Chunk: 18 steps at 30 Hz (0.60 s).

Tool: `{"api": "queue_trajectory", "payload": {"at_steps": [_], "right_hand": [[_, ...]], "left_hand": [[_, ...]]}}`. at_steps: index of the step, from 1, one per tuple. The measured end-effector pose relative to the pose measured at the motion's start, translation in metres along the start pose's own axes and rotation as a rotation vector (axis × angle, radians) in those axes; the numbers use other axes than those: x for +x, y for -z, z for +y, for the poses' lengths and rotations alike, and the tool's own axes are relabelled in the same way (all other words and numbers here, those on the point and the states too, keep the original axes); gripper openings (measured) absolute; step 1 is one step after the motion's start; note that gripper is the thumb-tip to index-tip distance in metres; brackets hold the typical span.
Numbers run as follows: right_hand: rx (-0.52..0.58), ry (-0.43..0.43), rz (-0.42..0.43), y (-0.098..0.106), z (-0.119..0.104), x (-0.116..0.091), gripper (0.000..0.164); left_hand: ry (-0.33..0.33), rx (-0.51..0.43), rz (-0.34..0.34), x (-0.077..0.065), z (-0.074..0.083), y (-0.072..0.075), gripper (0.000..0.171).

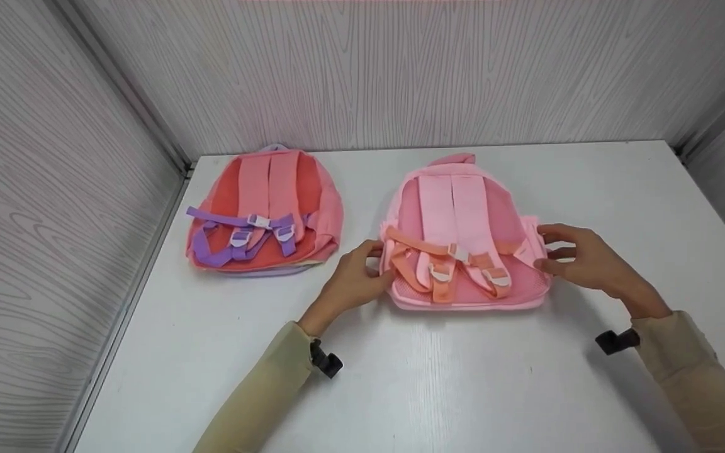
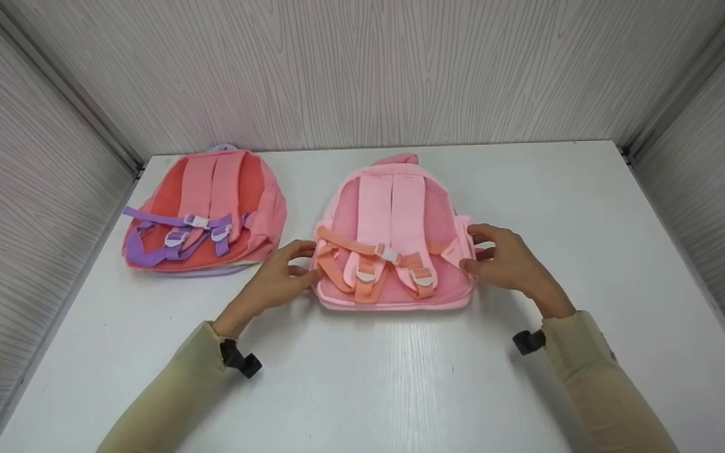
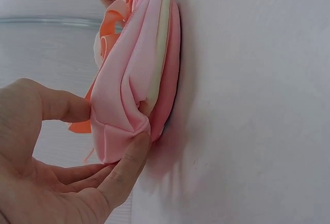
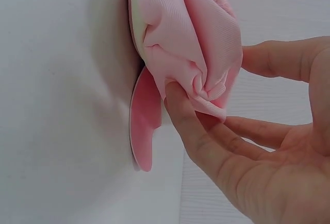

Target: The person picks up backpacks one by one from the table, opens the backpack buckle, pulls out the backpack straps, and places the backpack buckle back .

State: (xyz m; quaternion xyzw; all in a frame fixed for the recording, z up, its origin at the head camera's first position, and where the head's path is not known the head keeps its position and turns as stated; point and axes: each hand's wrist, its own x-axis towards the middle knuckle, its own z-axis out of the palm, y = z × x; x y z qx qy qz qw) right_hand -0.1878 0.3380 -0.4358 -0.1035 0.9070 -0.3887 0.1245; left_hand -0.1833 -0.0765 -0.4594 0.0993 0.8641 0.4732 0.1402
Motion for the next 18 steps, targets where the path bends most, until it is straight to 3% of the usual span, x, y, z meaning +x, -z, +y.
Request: {"api": "queue_trajectory", "payload": {"at_steps": [4, 11, 18], "right_hand": [[0.004, 0.006, -0.011, -0.005, -0.007, 0.002, 0.073], [0.07, 0.02, -0.037, -0.014, -0.014, 0.004, 0.072], [0.042, 0.044, -0.029, -0.025, -0.018, 0.005, 0.07]], "left_hand": [[0.04, -0.001, 0.006, -0.006, -0.003, 0.006, 0.06], [0.041, -0.009, 0.031, -0.015, -0.013, 0.015, 0.058], [0.089, 0.0, 0.04, -0.024, -0.019, 0.022, 0.059]]}}
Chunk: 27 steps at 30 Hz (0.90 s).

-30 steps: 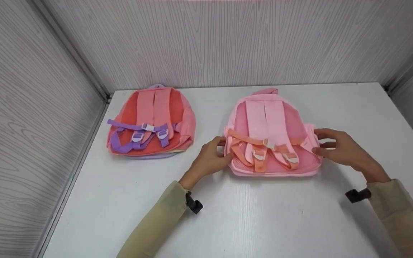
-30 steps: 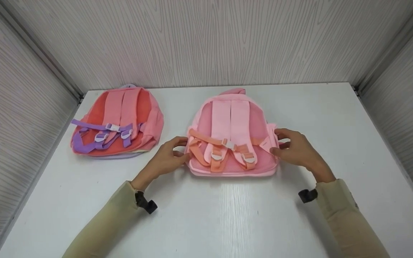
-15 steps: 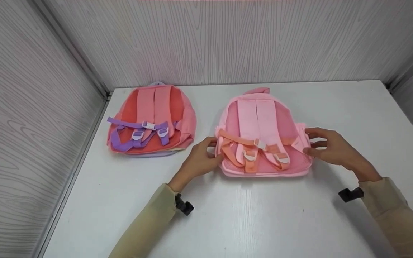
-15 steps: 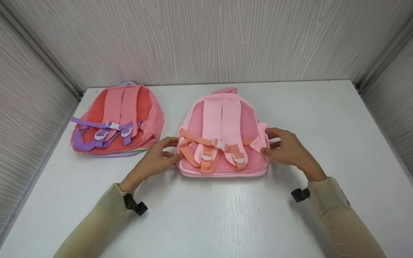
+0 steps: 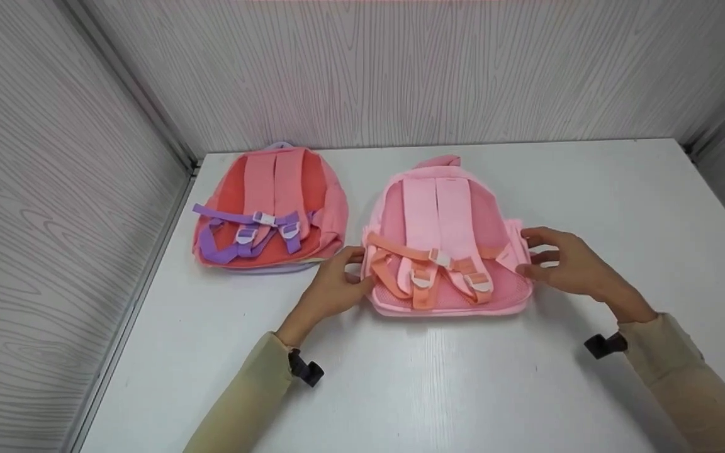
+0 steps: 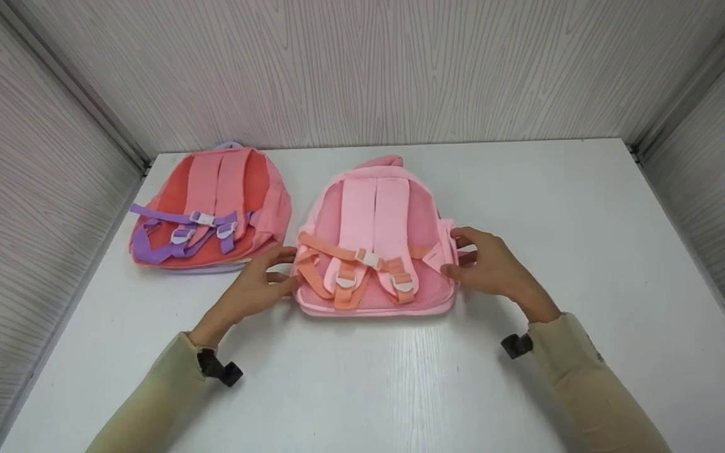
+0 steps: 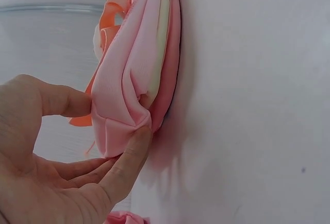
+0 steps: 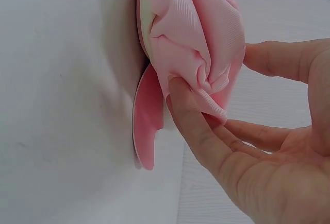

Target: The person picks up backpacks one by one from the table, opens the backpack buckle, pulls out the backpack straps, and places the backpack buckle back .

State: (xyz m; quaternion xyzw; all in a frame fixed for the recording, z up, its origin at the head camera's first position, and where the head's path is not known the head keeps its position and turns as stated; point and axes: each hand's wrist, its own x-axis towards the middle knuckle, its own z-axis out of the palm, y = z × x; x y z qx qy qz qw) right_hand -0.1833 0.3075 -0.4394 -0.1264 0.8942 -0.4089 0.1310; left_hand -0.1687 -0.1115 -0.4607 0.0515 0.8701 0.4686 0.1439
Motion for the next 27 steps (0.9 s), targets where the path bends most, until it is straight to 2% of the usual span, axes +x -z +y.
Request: {"api": "queue_trajectory", "payload": {"at_steps": [10, 15, 17, 23, 27], "right_hand": [[0.008, -0.011, 0.012, -0.009, 0.003, -0.005, 0.075], [-0.004, 0.02, 0.035, -0.012, 0.004, -0.006, 0.072], [-0.031, 0.053, 0.067, -0.012, 0.003, -0.006, 0.07], [-0.144, 0.138, 0.228, -0.014, -0.005, -0.005, 0.056], [-0.161, 0.201, 0.285, -0.017, -0.014, -0.003, 0.049]], "left_hand": [[0.081, -0.014, 0.016, -0.003, -0.008, 0.004, 0.062], [0.088, 0.0, 0.028, -0.005, -0.009, 0.004, 0.064], [0.067, 0.017, 0.037, -0.006, -0.009, 0.005, 0.064], [-0.07, 0.11, 0.08, -0.008, -0.008, 0.008, 0.059], [-0.066, 0.19, 0.121, -0.011, -0.001, 0.01, 0.059]]}}
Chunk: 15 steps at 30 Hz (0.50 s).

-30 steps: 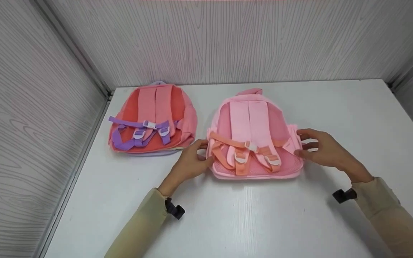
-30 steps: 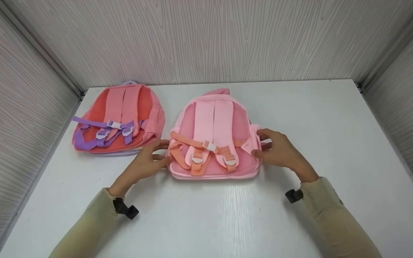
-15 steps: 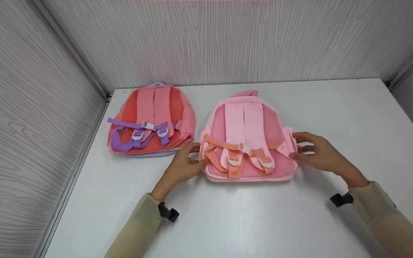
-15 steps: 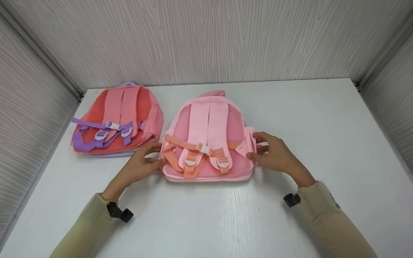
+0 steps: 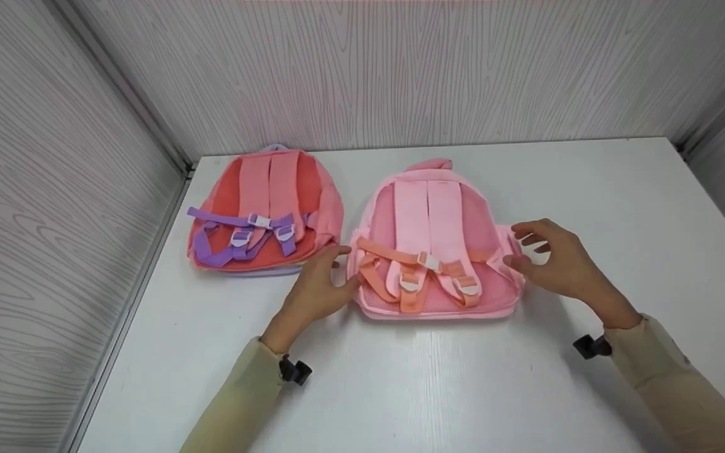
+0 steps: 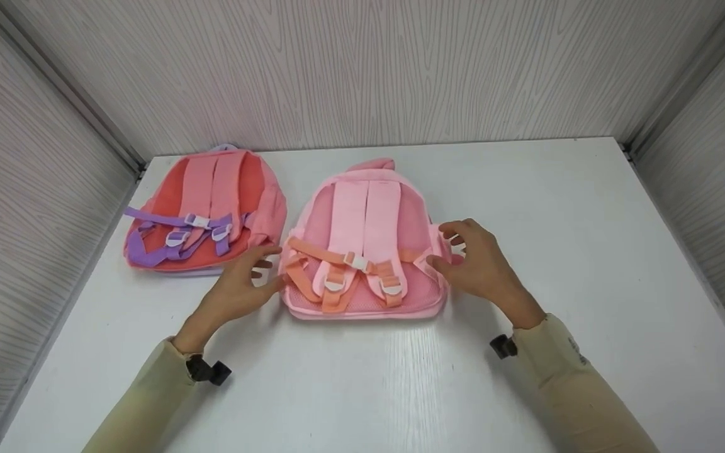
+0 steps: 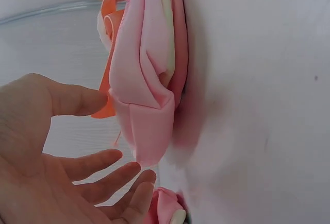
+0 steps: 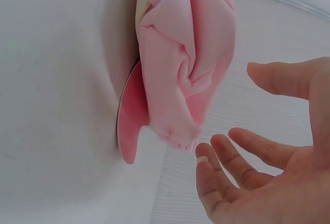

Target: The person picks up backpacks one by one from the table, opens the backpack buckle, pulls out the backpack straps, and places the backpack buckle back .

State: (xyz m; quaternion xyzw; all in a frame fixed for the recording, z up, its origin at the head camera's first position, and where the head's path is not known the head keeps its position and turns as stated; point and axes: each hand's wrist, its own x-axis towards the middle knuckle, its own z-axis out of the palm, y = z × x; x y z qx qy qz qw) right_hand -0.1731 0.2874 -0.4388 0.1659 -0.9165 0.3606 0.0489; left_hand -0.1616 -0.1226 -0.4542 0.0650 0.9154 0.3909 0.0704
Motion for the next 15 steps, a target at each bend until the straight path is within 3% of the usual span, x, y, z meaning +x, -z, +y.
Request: {"api": "queue_trajectory", "payload": {"at_steps": [5, 15], "right_hand": [[0.045, 0.057, 0.009, -0.008, -0.009, 0.004, 0.047], [0.096, 0.123, -0.028, -0.028, -0.022, 0.014, 0.042]], "left_hand": [[-0.019, 0.005, 0.025, 0.0, 0.013, 0.004, 0.057], [-0.185, 0.01, 0.033, 0.01, 0.037, -0.006, 0.049]]}}
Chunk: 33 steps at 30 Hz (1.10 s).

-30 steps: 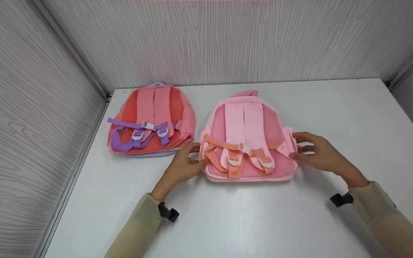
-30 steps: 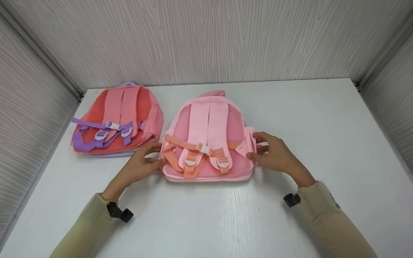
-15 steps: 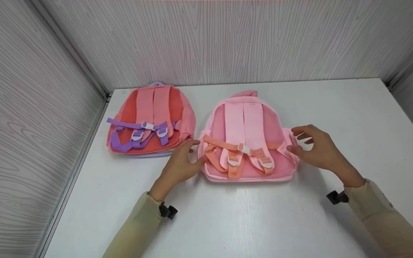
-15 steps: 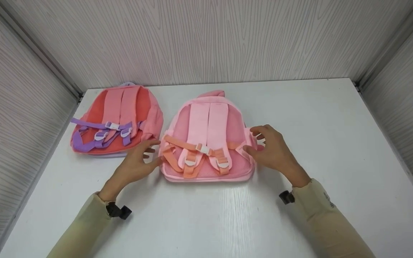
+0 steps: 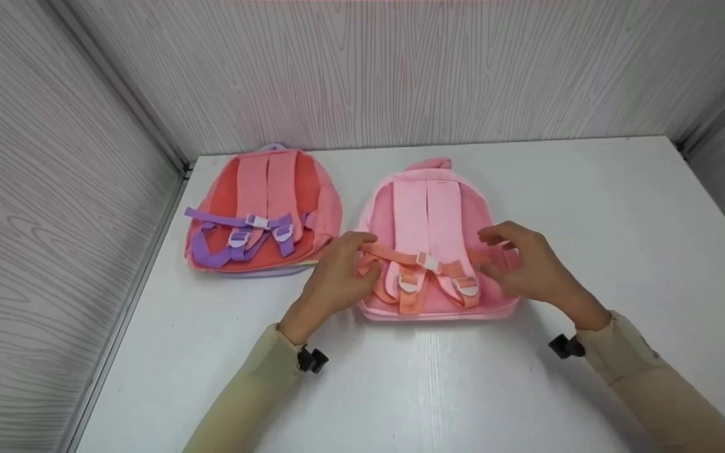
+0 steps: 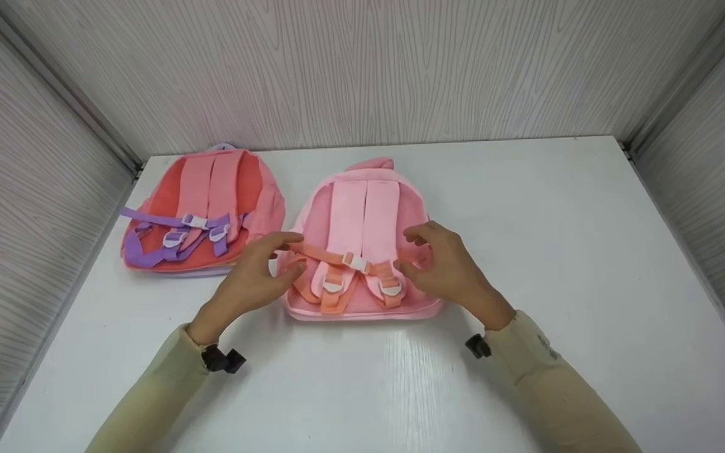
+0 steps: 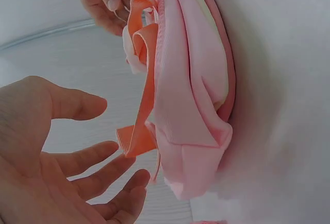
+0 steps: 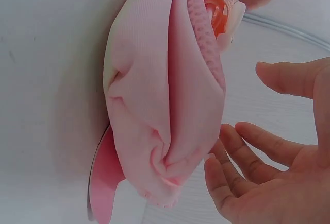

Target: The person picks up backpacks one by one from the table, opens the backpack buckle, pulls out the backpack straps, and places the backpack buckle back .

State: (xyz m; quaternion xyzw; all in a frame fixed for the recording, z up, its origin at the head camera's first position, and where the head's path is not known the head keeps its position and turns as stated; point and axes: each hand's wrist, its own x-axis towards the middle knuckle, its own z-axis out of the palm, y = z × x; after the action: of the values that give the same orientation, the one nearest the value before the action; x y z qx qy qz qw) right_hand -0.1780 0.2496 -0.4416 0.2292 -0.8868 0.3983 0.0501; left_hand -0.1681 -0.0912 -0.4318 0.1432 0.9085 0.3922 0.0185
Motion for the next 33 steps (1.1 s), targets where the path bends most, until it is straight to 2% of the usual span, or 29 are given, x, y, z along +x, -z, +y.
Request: {"api": "queue_trajectory", "payload": {"at_steps": [4, 8, 13, 19, 23, 33], "right_hand": [[-0.005, 0.038, -0.01, -0.008, -0.005, 0.005, 0.042], [0.001, 0.053, -0.019, -0.016, -0.008, 0.008, 0.041], [-0.017, 0.064, -0.029, -0.028, -0.012, 0.011, 0.04], [-0.03, 0.043, -0.044, -0.04, -0.016, 0.014, 0.042], [-0.031, 0.03, -0.051, -0.045, -0.018, 0.015, 0.039], [-0.06, 0.01, -0.046, -0.056, -0.019, 0.02, 0.028]], "left_hand": [[-0.091, -0.005, -0.018, 0.007, 0.007, -0.008, 0.048], [-0.138, -0.009, -0.064, 0.013, 0.014, -0.015, 0.049], [-0.124, 0.036, -0.125, 0.019, 0.019, -0.023, 0.05], [-0.151, 0.079, -0.155, 0.026, 0.025, -0.029, 0.046], [-0.127, 0.103, -0.177, 0.031, 0.029, -0.031, 0.044], [-0.122, 0.089, -0.222, 0.039, 0.03, -0.033, 0.036]]}}
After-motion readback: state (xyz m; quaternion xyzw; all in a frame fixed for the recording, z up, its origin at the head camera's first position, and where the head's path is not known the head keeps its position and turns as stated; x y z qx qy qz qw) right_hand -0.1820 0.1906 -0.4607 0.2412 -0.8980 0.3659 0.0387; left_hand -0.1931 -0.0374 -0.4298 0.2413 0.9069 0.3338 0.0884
